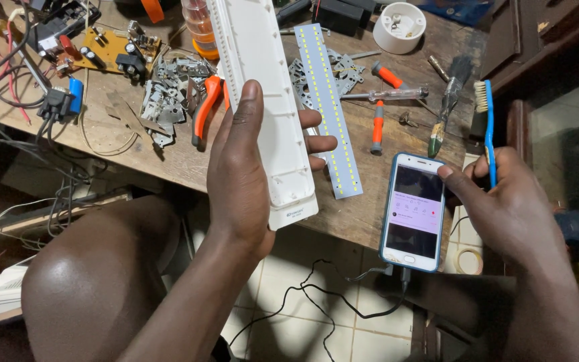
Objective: The person cleans a white plastic electronic housing using a brush and a toothbrush, and then handles a plastic water bottle.
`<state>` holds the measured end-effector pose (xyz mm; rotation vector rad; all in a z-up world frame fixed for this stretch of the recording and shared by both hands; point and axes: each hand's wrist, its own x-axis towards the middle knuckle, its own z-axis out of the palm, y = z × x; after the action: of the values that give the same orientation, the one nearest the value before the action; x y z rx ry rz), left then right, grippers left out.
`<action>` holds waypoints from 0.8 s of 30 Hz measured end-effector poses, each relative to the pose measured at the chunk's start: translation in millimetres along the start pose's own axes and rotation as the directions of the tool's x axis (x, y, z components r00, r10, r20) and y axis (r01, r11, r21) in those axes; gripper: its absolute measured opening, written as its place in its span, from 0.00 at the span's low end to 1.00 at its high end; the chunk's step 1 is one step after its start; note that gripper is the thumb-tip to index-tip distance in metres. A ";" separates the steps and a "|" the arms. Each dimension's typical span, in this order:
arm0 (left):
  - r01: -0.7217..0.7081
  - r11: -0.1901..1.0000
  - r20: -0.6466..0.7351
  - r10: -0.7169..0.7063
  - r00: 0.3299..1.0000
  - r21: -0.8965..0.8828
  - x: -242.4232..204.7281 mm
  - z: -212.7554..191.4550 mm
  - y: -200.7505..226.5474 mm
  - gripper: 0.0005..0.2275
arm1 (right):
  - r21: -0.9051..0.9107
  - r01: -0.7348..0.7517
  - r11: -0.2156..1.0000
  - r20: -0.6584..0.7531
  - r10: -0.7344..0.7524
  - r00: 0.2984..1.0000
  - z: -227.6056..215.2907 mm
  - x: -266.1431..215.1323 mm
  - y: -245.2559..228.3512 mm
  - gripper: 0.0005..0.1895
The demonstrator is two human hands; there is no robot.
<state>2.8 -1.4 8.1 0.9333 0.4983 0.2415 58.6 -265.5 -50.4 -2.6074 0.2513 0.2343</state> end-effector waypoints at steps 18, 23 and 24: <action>0.039 0.999 -0.037 -0.038 0.999 0.032 2.2 -0.6 1.0 0.30 | -0.065 0.247 0.967 -0.123 -0.253 0.960 0.5 18.7 25.1 0.18; 0.064 0.997 -0.066 -0.061 0.996 0.041 5.8 -3.2 2.2 0.28 | -0.059 0.494 0.867 -0.198 -0.495 0.846 8.1 35.9 21.0 0.20; 0.069 0.996 -0.074 -0.064 0.995 0.054 6.8 -3.8 2.0 0.27 | -0.056 0.549 0.834 -0.219 -0.547 0.808 10.9 40.2 19.8 0.20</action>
<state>6.7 5.2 5.8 0.9636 0.6046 0.2022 91.8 -282.4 -77.5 -2.5661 -0.4321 -0.2723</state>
